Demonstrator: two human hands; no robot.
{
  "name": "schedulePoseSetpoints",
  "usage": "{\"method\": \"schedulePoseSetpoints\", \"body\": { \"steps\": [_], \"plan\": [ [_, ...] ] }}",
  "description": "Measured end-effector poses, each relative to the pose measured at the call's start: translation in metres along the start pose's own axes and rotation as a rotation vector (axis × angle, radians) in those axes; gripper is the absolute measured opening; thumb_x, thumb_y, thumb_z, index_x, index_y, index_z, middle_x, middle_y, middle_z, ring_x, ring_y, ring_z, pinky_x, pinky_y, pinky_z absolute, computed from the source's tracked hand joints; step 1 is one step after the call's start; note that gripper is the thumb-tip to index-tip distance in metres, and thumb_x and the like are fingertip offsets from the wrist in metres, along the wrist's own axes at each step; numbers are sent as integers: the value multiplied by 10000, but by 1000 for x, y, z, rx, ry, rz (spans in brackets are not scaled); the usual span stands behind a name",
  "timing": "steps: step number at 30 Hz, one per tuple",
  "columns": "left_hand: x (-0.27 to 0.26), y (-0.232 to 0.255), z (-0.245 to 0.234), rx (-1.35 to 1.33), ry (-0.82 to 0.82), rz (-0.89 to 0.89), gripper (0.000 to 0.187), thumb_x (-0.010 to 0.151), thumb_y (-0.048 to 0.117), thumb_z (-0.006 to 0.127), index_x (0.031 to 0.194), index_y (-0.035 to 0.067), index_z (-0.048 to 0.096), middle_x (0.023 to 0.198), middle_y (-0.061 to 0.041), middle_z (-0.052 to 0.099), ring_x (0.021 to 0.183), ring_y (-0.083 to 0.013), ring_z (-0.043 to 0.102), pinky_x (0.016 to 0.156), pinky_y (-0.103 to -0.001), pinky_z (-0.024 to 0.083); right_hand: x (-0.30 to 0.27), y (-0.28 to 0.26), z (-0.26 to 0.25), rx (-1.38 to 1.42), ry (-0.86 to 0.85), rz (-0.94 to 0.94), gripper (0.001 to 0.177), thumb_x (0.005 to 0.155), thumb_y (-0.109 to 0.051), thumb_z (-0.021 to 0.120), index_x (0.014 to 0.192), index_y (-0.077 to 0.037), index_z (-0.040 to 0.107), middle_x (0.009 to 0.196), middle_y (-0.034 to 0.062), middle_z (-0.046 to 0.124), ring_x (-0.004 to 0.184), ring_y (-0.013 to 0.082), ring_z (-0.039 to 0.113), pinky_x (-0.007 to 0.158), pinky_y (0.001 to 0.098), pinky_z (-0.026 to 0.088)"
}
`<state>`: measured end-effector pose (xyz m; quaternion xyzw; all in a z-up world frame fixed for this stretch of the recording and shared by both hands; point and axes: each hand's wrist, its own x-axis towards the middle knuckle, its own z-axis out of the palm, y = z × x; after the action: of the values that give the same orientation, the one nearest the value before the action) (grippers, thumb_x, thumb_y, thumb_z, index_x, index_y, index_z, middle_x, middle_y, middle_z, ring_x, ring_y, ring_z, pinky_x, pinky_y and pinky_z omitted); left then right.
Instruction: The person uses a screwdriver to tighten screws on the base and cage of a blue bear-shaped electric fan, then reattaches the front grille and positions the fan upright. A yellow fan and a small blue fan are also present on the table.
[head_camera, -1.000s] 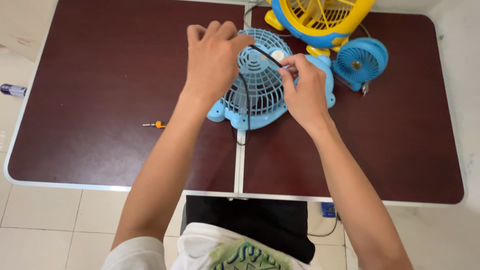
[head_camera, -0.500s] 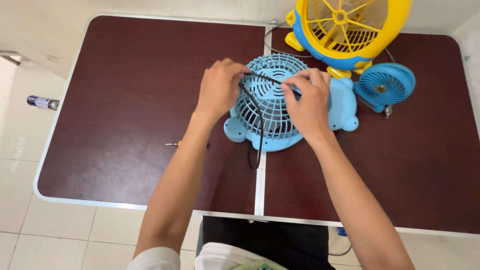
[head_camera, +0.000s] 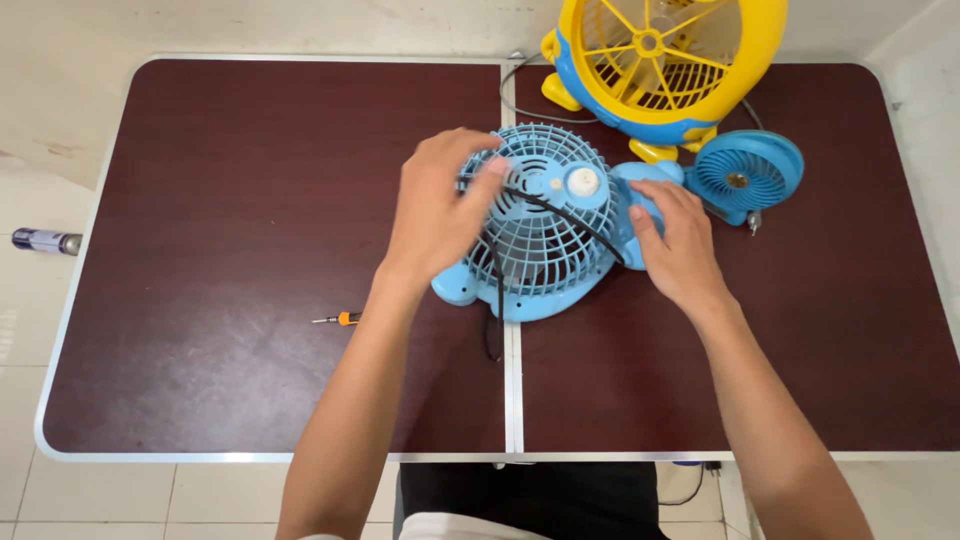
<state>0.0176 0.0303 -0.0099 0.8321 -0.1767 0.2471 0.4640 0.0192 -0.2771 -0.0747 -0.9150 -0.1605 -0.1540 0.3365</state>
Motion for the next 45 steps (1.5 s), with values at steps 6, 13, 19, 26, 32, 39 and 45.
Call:
{"method": "schedulePoseSetpoints", "body": {
  "steps": [6, 13, 19, 26, 32, 39, 45],
  "plan": [
    [13, 55, 47, 426, -299, 179, 527, 817, 410, 805, 1245, 131, 677, 1331, -132, 631, 1369, -381, 484, 1121, -660, 321, -5, 19, -4, -167, 41, 119, 516, 910, -195, 717, 1392, -41, 614, 1466, 241, 496, 1289, 469, 482, 1084, 501, 396],
    [-1, 60, 88, 517, -471, 192, 873, 673, 548, 846, 1409, 176, 560, 1530, -179, 404, 1414, -414, 348, 1063, -738, 251, -6, 45, 0, -7, -63, 495, 870, 870, -431, 767, 1518, 3, 380, 1444, 309, 479, 1324, 427, 525, 1077, 462, 446],
    [-11, 54, 93, 679, -456, 246, 946, 593, 617, 867, 1394, 202, 581, 1559, -134, 391, 1432, -373, 360, 1115, -705, 263, -3, 43, -3, 107, -83, 601, 986, 812, -465, 794, 1549, -19, 313, 1455, 289, 525, 1322, 384, 570, 1059, 440, 476],
    [-16, 51, 87, 637, -447, 276, 825, 641, 551, 874, 1357, 229, 623, 1531, -105, 441, 1428, -348, 377, 1135, -675, 266, -6, 45, -6, 318, -57, 675, 1125, 721, -381, 899, 1536, 59, 261, 1457, 285, 490, 1313, 330, 570, 1027, 405, 516],
    [-19, 51, 82, 607, -443, 267, 774, 654, 477, 882, 1344, 228, 635, 1522, -99, 446, 1426, -340, 375, 1135, -663, 260, -10, 45, -10, 675, -146, 799, 1009, 697, -347, 870, 1477, 75, 389, 1351, 230, 625, 1205, 292, 670, 932, 410, 573],
    [-22, 49, 76, 541, -414, 267, 767, 691, 637, 803, 1306, 208, 644, 1498, -108, 471, 1409, -349, 394, 1127, -678, 258, -11, 25, -21, 683, -182, 914, 846, 754, -358, 819, 1430, -4, 455, 1255, 142, 671, 1078, 227, 680, 817, 404, 542],
    [-20, 44, 64, 569, -303, 323, 655, 866, 588, 699, 1393, 208, 618, 1546, -106, 466, 1431, -346, 416, 1136, -678, 283, -4, 12, -30, 688, -135, 891, 870, 761, -375, 812, 1424, 25, 416, 1259, 160, 650, 1120, 244, 680, 872, 422, 566]
  ]
}}
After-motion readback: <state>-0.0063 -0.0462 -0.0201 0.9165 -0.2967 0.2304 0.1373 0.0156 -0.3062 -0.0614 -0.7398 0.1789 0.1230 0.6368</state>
